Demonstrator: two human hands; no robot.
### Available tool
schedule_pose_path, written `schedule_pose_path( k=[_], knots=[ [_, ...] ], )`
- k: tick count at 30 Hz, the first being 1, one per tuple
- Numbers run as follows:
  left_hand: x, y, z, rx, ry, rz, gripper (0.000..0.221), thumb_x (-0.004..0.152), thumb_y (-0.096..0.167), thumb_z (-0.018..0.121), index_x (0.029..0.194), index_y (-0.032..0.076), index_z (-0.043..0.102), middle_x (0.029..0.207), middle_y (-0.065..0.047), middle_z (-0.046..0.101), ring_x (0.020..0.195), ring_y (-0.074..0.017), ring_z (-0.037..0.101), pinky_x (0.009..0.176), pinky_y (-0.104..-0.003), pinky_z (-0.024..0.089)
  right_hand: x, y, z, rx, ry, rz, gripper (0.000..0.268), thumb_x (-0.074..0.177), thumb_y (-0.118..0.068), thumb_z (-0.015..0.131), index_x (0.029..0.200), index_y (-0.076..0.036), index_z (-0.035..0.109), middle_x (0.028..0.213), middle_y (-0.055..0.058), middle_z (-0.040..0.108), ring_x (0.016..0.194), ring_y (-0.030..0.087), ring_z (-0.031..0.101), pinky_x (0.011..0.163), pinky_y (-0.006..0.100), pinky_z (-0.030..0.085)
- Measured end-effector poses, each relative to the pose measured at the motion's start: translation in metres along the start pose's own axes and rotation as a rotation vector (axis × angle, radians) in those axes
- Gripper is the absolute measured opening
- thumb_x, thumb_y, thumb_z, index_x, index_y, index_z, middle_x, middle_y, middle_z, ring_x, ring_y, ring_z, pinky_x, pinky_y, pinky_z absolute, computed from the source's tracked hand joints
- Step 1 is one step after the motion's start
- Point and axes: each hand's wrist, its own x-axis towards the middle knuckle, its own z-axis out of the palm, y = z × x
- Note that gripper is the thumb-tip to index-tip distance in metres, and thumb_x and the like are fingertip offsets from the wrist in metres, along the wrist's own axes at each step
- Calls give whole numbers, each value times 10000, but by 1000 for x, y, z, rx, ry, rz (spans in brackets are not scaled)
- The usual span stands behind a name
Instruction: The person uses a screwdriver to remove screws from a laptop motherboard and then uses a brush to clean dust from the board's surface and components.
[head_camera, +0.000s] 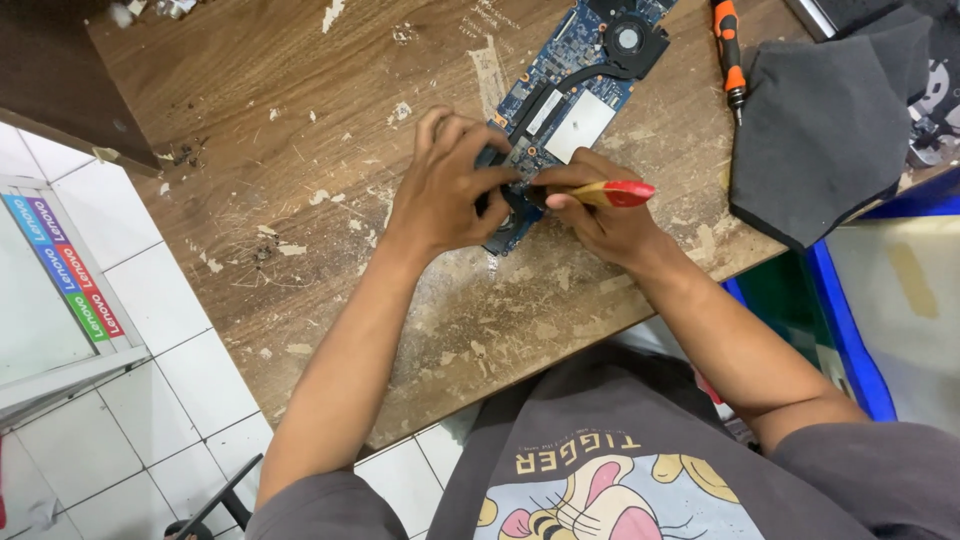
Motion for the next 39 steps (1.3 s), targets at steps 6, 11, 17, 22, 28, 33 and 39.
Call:
schedule_pose_path(
  k=[6,11,17,22,28,33,39],
  knots=[
    [-2,-3,1,-55,-22,-38,164,742,67,771,864,160,830,1066,-21,741,1071,-282,666,1155,-556,365,-18,25,10,-51,-20,-54,305,1146,-234,678,880,-85,673,642,65,518,488,298,549,500,365,461],
    [-4,-7,2,-159,46,-78,130,752,50,735,774,178,728,1046,30,738,1045,-262,672,1137,-539,383,1,3,4,42,5,-46,343,1167,-380,589,1152,-77,751,801,106,544,606,293,593,589,382,482],
    [-2,-7,2,-206,78,-101,178,720,11,722,796,169,693,976,15,716,995,-279,673,1115,-518,402,-31,45,16,-12,43,-43,317,1164,-271,636,925,-87,735,689,58,563,517,267,559,531,335,457],
    [1,-1,-5,-200,85,-110,241,721,-18,700,874,163,745,952,8,720,970,-275,681,1118,-499,400,-6,15,5,30,60,-50,341,1158,-364,614,1139,-67,781,832,63,594,662,233,626,631,335,506],
    [0,-3,-3,-197,72,-101,205,712,-5,712,824,166,730,963,15,727,989,-272,677,1115,-511,395,-23,38,17,12,22,-29,290,1166,-208,650,940,-39,714,684,81,523,515,284,560,524,350,455],
    [3,3,-15,-176,-13,-74,193,852,-24,672,931,149,640,963,21,635,994,-241,572,1097,-443,367,-1,-5,5,-35,19,-43,440,1196,-176,528,825,10,672,761,131,696,611,246,673,520,342,418],
    [-2,5,-9,-66,-77,-102,40,950,148,706,986,160,715,1008,29,677,1055,-244,578,1178,-502,349,-3,-6,1,-57,101,23,536,1223,-266,473,787,-2,638,734,105,630,574,230,590,531,376,378]
  ],
)
